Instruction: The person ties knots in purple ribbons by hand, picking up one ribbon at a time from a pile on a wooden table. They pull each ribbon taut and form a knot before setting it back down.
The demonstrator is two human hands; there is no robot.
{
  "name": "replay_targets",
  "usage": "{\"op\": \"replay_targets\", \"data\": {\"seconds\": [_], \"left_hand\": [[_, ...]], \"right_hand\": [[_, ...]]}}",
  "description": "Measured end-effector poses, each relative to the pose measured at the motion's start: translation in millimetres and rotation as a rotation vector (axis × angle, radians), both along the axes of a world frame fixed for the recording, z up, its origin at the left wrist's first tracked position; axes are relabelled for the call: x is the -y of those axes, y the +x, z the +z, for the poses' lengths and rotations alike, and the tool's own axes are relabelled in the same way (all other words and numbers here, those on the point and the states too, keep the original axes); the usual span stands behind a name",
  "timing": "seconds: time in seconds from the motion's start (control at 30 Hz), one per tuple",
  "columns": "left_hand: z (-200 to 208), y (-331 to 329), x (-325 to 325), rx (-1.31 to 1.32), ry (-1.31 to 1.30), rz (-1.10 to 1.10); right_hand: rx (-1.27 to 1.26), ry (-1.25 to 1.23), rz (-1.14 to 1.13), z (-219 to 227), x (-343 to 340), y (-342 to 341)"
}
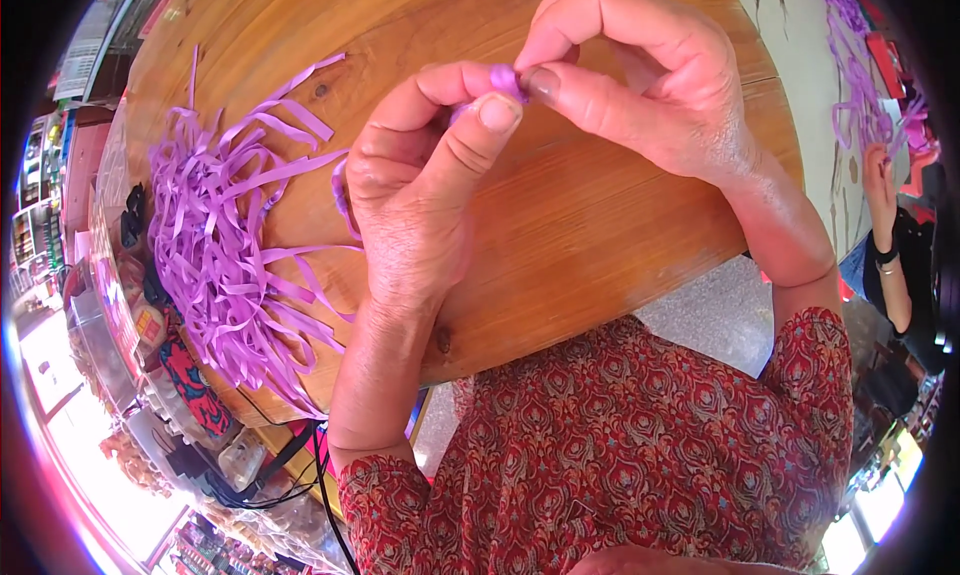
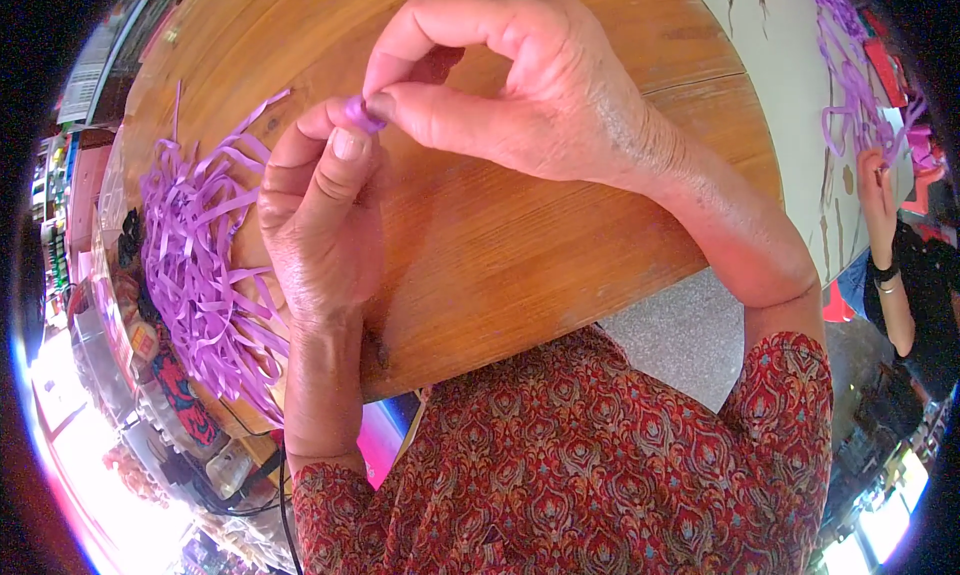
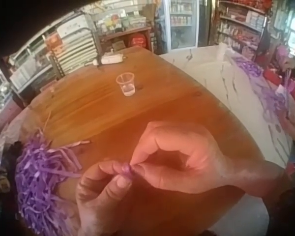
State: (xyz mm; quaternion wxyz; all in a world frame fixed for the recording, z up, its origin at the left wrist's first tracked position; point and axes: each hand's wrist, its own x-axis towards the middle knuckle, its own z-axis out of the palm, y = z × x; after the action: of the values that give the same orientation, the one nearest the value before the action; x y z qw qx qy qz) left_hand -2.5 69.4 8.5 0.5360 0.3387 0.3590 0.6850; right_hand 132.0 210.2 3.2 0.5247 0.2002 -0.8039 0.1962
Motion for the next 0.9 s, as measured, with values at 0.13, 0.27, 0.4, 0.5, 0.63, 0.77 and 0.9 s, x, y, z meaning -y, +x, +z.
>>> {"op": "replay_targets", "data": {"seconds": [0.13,0.27,0.4,0.5,0.63,0.77,0.9], "left_hand": [[0,-3,0,-0.134,0.047,0.024],[3,2,0,-0.2,-0.007,0.1],[10,7,1,-0.259,-0.156,0.198],[10,4,2,-0.238,-0.208,0.209],[7,2,2,-0.031,-0.157,0.19],[5,3,3,-0.018,-0.148,0.202],[2,0,7,0.001,-0.144,0.191]], "right_hand": [[0.109,-0.279,0.076,1,9,4],[0.082,-0.054,-0.055,2,5,5],[0.152,-0.317,0.104,6,17,5],[0.161,-0.326,0.103,5,15,6],[0.122,-0.088,-0.048,7,5,9],[0.156,-0.176,-0.03,7,8,11],[0.345,-0.363,-0.18,43,36,20]]}}
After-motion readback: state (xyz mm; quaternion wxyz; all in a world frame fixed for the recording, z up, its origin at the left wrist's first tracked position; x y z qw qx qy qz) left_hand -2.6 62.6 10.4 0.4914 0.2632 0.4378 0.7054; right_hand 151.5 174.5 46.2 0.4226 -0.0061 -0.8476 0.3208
